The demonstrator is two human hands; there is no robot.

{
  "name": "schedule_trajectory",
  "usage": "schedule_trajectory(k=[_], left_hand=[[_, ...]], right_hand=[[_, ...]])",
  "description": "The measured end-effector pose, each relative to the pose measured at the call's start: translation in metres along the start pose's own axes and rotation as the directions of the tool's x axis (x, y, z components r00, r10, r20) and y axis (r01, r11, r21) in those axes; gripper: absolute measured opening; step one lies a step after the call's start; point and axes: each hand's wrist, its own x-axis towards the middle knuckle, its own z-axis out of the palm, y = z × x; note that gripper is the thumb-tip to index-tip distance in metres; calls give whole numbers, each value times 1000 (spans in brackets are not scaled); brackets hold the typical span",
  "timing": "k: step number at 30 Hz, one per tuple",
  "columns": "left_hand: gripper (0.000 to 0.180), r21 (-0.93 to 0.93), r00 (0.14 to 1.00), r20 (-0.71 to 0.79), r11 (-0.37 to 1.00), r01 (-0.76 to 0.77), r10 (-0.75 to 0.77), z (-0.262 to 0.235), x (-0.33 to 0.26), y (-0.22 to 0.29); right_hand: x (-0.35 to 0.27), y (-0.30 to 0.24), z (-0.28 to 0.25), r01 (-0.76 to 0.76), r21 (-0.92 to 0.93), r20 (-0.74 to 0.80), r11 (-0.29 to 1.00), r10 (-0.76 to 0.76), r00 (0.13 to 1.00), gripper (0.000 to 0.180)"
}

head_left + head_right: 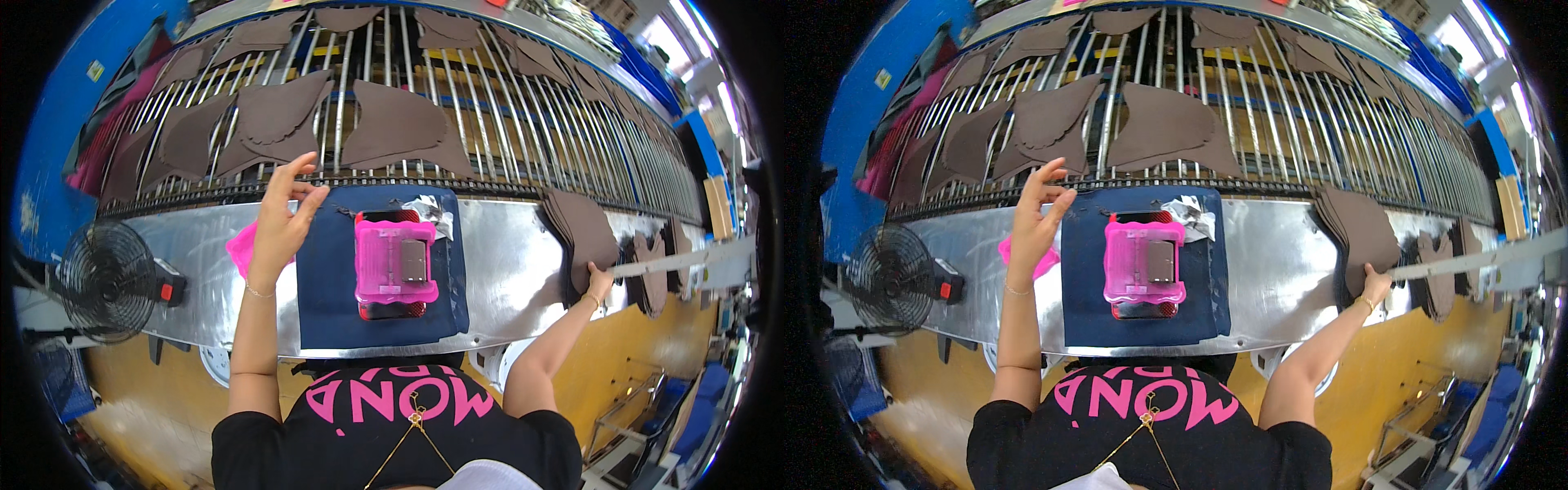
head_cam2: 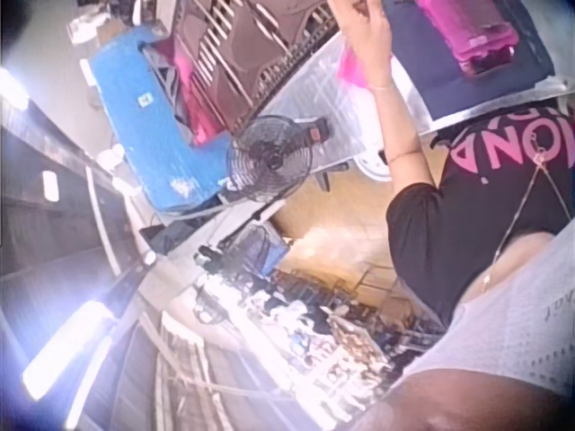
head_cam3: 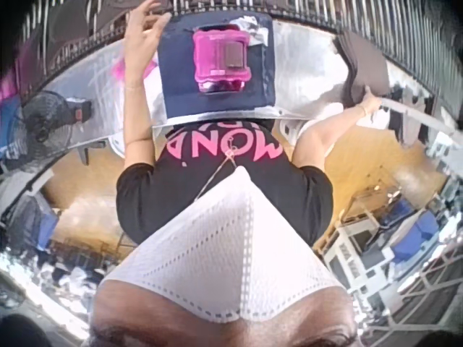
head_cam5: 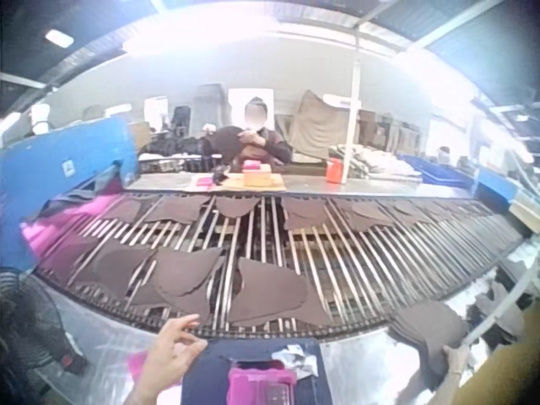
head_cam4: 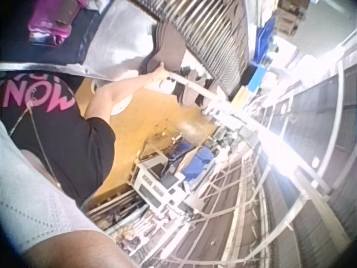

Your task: The person repeatedly picks up brown fabric pieces from a conveyor belt and applies a dark substance from a pink roller applicator to the edges. The person refills the applicator from a bucket using a ladle and continues the process.

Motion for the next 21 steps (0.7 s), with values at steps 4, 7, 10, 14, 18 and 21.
schedule_trajectory(k=[4,7,10,14,18,21], left_hand=[[44,15,1000,11,1000,-4,4,-4,0,7],[45,35,999,35,999,-25,24,-5,2,15],[46,29,994,19,994,-108,107,5,9,25],[48,-43,996,-6,995,-94,93,11,16,39],[24,-254,931,253,910,328,-264,-26,14,53],[17,-256,989,5,955,146,-150,-53,-1,42]], right_hand=[[-31,-41,-31,337,173,-149,926,-313,938,48],[-88,-102,-81,566,360,-343,742,-459,820,49],[-141,-155,-130,634,682,-349,364,-599,720,47],[-201,-196,-142,602,776,-298,190,-730,615,35],[-256,-227,-129,484,874,-291,-40,-841,456,25],[-270,-231,-121,372,926,-149,-59,-964,219,39]])
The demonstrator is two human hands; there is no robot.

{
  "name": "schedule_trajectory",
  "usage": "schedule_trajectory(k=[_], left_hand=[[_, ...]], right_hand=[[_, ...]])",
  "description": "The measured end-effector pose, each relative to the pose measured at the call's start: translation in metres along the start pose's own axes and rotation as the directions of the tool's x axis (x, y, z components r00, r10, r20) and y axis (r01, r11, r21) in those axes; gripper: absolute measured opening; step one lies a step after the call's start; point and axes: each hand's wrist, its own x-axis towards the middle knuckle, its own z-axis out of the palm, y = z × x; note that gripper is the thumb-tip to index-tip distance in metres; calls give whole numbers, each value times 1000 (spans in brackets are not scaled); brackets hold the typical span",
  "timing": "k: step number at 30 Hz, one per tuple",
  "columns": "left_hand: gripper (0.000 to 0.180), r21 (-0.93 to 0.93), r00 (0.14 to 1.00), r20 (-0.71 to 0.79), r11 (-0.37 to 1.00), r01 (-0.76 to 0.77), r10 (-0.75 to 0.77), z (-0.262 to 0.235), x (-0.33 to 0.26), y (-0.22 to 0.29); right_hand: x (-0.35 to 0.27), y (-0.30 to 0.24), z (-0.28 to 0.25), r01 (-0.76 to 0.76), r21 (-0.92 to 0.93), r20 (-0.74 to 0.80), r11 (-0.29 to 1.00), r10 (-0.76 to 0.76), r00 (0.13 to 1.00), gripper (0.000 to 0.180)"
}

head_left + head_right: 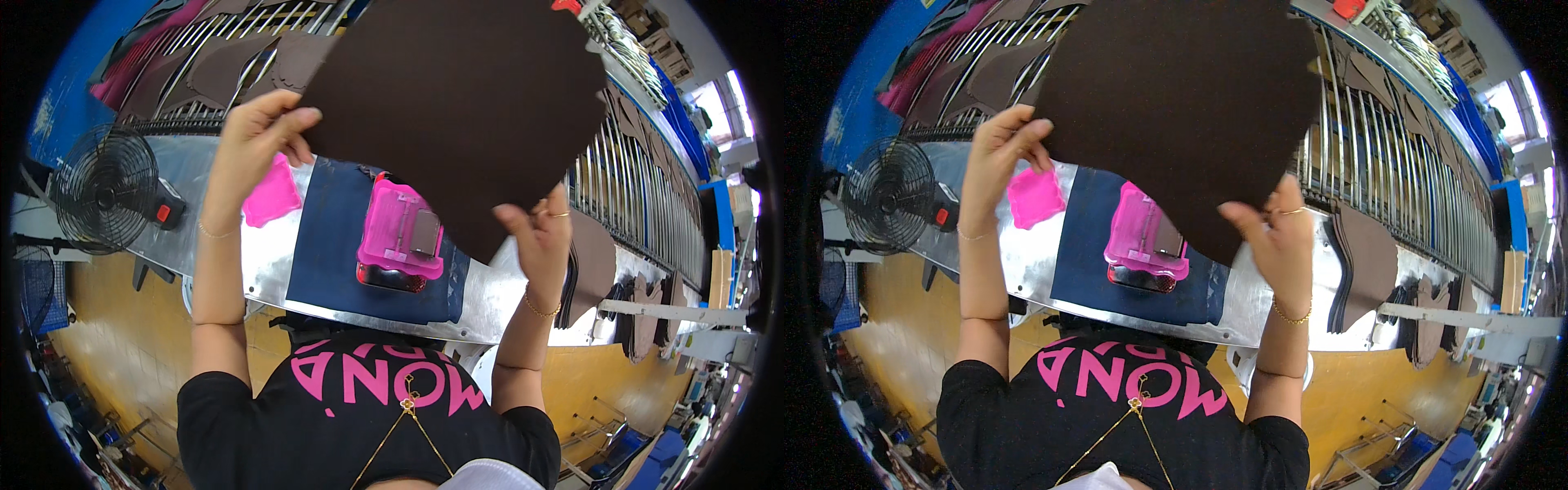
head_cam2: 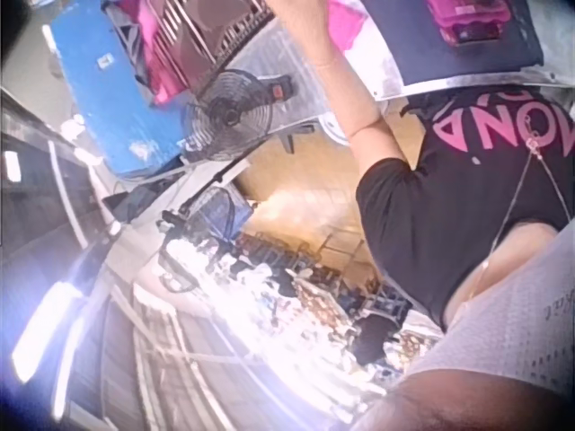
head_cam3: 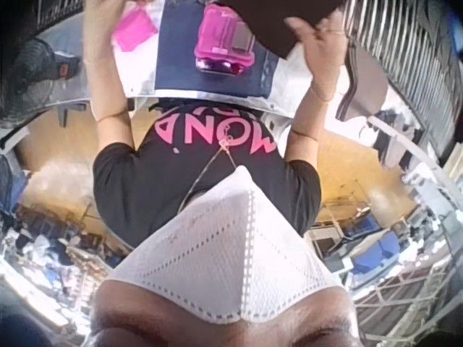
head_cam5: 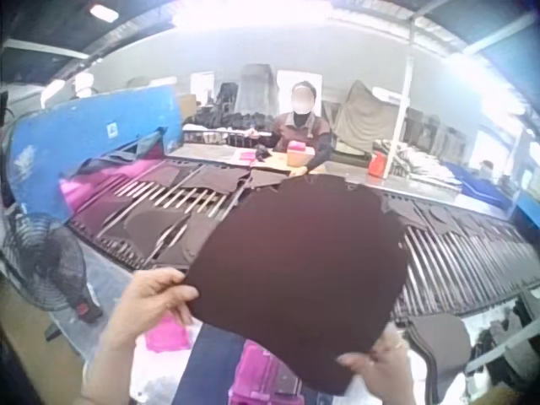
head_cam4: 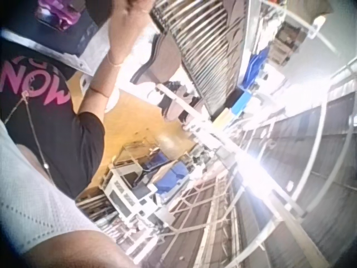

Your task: The person repeatedly picks up brown fabric pieces from a conveyor belt and applies a dark substance from a pink roller applicator to the edges. The person refills the applicator from a bucket using a ladle and continues the process.

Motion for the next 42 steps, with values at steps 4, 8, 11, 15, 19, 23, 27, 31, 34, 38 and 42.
schedule_trajectory(k=[4,8,11,15,19,23,27,31,34,38,42], left_hand=[[16,188,976,-142,973,-135,163,-34,-17,13],[16,451,959,-212,889,-77,191,-44,-30,30],[17,539,960,-221,842,-25,170,-52,-34,24],[15,587,968,-123,803,-105,217,-49,-38,20],[11,607,985,26,781,-149,168,-18,-35,25],[13,598,977,211,785,-158,35,14,-26,17],[13,523,869,447,725,-447,214,49,-13,0],[10,368,785,590,803,-469,189,86,-4,3],[10,255,699,666,801,-542,261,116,1,-5],[24,156,599,760,824,-544,252,159,22,-2],[36,47,618,683,821,-569,389,190,61,49]], right_hand=[[-2,2,29,48,3,38,999,-48,998,31],[1,-2,37,188,-269,90,944,-170,981,16],[-3,1,42,199,-274,102,941,-177,979,13],[-11,8,34,231,-336,102,913,-209,973,12],[-21,10,14,182,-351,92,918,-160,983,11],[-49,25,-15,84,-392,98,916,-50,994,15],[-88,51,-43,-38,-420,7,907,45,999,16],[-129,60,-90,-294,-364,-129,884,265,956,17],[-147,46,-124,-389,-186,-380,902,299,875,11],[-132,2,-157,-287,-422,-510,860,36,859,10],[-121,-13,-189,-244,-674,-435,697,-107,894,16]])
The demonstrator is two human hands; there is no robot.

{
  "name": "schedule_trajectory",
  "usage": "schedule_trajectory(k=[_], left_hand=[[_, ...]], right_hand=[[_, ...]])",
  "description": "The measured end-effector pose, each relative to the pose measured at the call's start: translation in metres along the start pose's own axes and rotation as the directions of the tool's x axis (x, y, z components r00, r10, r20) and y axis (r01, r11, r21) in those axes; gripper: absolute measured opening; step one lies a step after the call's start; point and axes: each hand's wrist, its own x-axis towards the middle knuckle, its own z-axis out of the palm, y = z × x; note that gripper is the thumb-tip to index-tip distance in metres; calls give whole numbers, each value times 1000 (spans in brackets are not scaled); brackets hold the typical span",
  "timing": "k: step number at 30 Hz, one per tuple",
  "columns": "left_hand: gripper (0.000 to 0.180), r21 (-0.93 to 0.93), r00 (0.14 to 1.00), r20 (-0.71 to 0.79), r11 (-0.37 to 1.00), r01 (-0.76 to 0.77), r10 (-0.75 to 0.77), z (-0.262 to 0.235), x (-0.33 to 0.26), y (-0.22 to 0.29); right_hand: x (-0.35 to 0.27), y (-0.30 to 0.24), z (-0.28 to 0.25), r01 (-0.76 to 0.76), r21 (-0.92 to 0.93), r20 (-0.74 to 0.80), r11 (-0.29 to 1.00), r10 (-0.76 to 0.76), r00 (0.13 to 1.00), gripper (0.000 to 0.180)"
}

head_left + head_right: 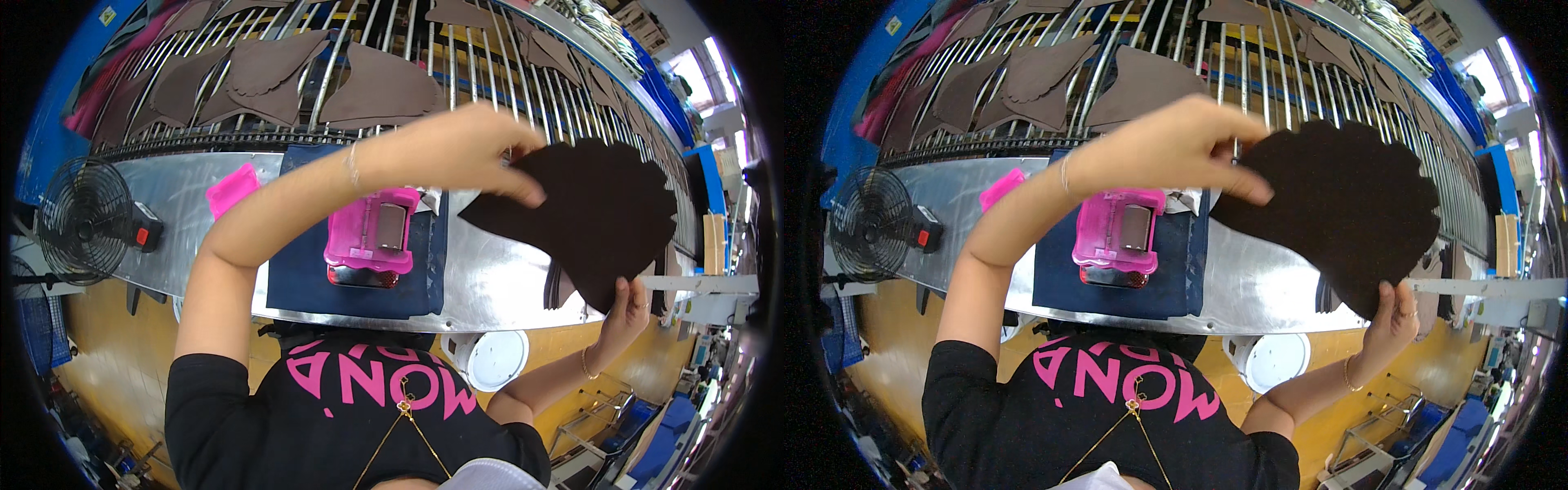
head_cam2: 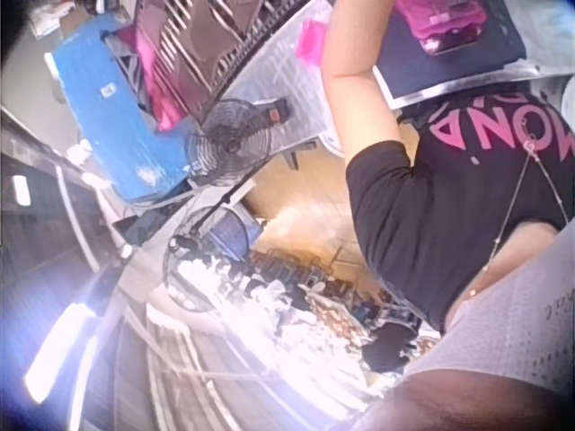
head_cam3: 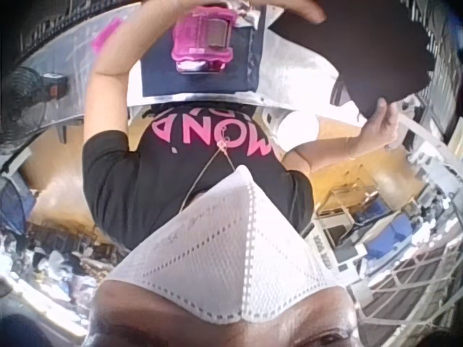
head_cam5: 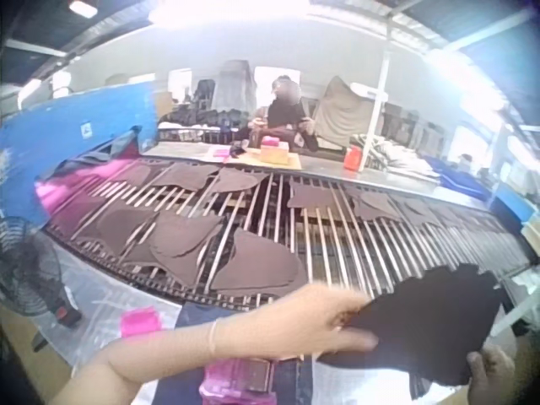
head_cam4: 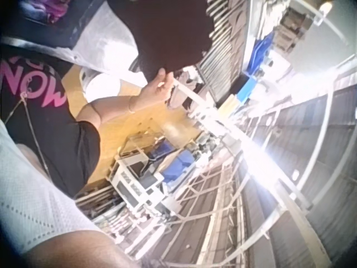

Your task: The person repeatedly picks up brown fabric pieces from a conveyor belt and applies a dark substance from a pink roller applicator to the edges. The person refills the applicator from a bucket using a ladle and continues the process.

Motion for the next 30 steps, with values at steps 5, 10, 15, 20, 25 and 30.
schedule_trajectory(k=[5,10,15,20,25,30], left_hand=[[27,-207,972,-102,960,189,-213,-8,44,-27],[26,-636,843,-197,719,279,-501,-21,15,-118],[49,-870,619,-199,428,246,-760,-10,-27,-203],[54,-886,513,-150,345,309,-845,9,-48,-261],[60,-886,480,-114,308,348,-870,23,-55,-284],[84,-797,376,-56,268,541,-925,16,-61,-267]], right_hand=[[32,-11,18,-130,31,10,991,129,992,29],[3,113,26,-344,-327,63,880,384,921,51],[-62,182,69,-603,-605,72,520,790,609,67],[-72,181,85,-690,-621,-109,371,832,545,69],[-72,186,85,-734,-579,-176,355,825,538,74],[-72,165,92,-706,-592,-284,389,718,635,76]])
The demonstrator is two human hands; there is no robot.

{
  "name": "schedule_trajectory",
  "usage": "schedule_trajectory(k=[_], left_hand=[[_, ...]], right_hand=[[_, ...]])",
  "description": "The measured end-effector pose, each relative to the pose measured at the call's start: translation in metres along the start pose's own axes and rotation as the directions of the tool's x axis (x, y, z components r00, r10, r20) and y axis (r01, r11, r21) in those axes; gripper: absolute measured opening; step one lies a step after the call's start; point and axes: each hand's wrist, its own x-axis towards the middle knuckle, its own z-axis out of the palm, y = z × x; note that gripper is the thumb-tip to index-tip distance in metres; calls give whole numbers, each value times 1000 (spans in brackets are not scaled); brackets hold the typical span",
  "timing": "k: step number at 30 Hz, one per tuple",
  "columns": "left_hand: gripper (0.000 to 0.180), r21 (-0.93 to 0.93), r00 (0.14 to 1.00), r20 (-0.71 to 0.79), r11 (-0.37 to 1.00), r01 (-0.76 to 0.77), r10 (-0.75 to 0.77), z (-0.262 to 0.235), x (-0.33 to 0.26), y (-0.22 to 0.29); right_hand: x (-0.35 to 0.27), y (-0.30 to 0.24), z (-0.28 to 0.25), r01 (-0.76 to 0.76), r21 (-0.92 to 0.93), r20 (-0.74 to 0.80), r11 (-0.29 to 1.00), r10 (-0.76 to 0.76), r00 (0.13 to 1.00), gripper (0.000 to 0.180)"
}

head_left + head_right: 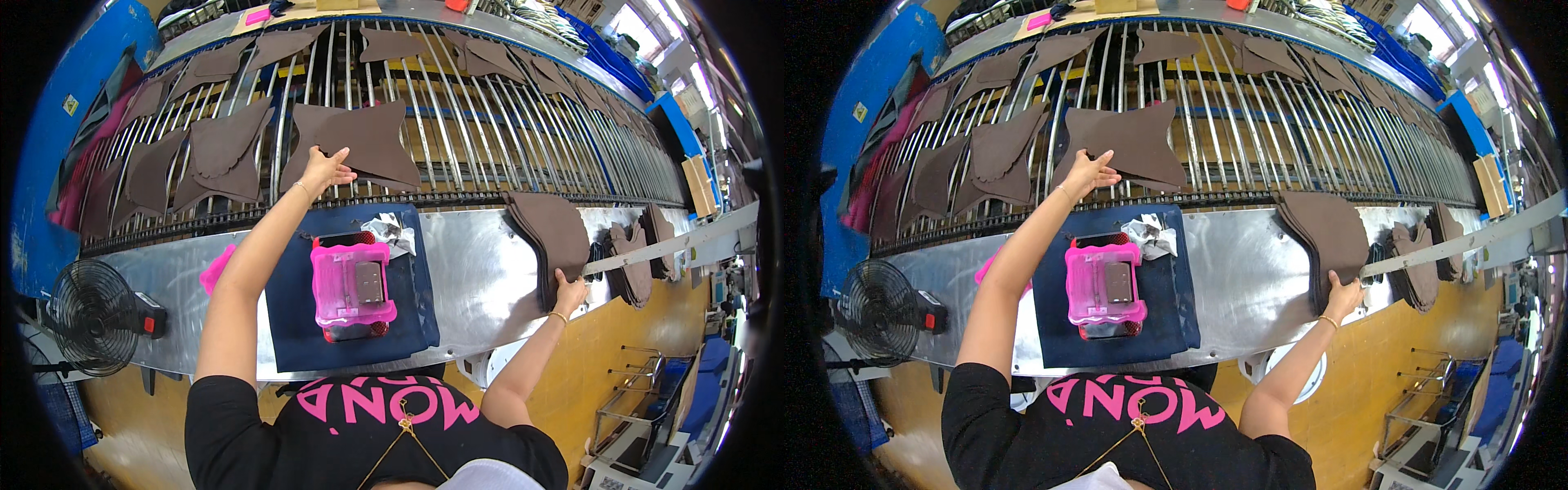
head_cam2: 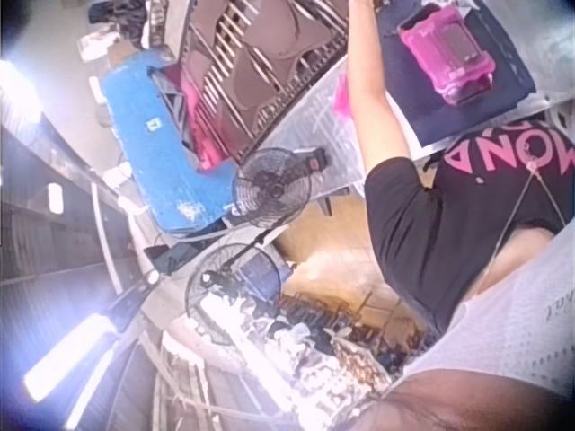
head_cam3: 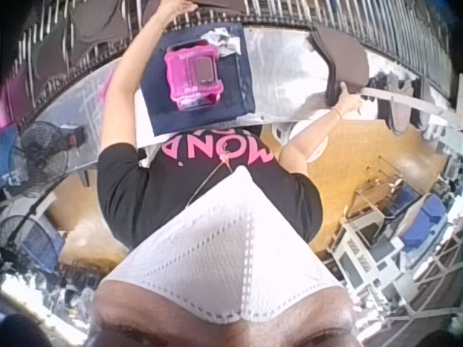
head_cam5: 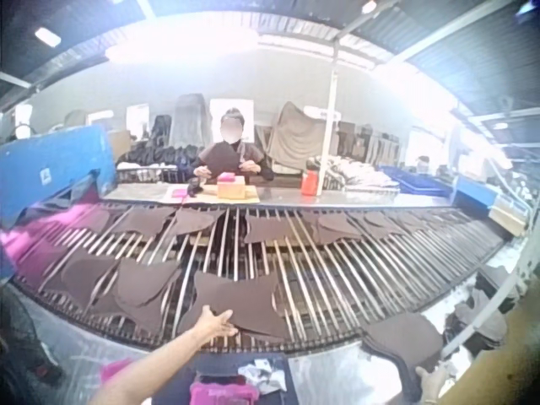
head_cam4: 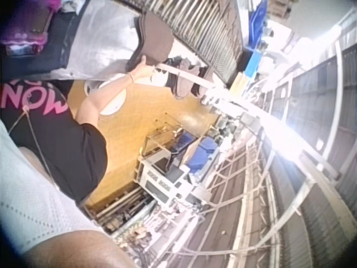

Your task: The person repeatedly picks up brown fabric pieces from a conveyor belt and applies a dark substance from a pink roller applicator to the edges. The person refills the applicator from a bucket using a ladle and continues the process.

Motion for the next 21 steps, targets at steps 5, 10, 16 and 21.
schedule_trajectory(k=[5,10,16,21], left_hand=[[97,263,999,33,964,-44,36,-14,-43,26],[89,331,978,130,922,-200,165,-33,-96,51],[72,287,962,175,923,-255,212,-28,-134,72],[67,315,967,163,919,-237,193,-24,-146,69]], right_hand=[[-10,-4,-9,282,-47,-254,958,-284,925,45],[-9,-27,-40,245,197,-286,949,-184,940,30],[-3,-1,-31,140,292,-149,946,-99,984,55],[-30,12,-18,-83,151,92,985,69,993,70]])
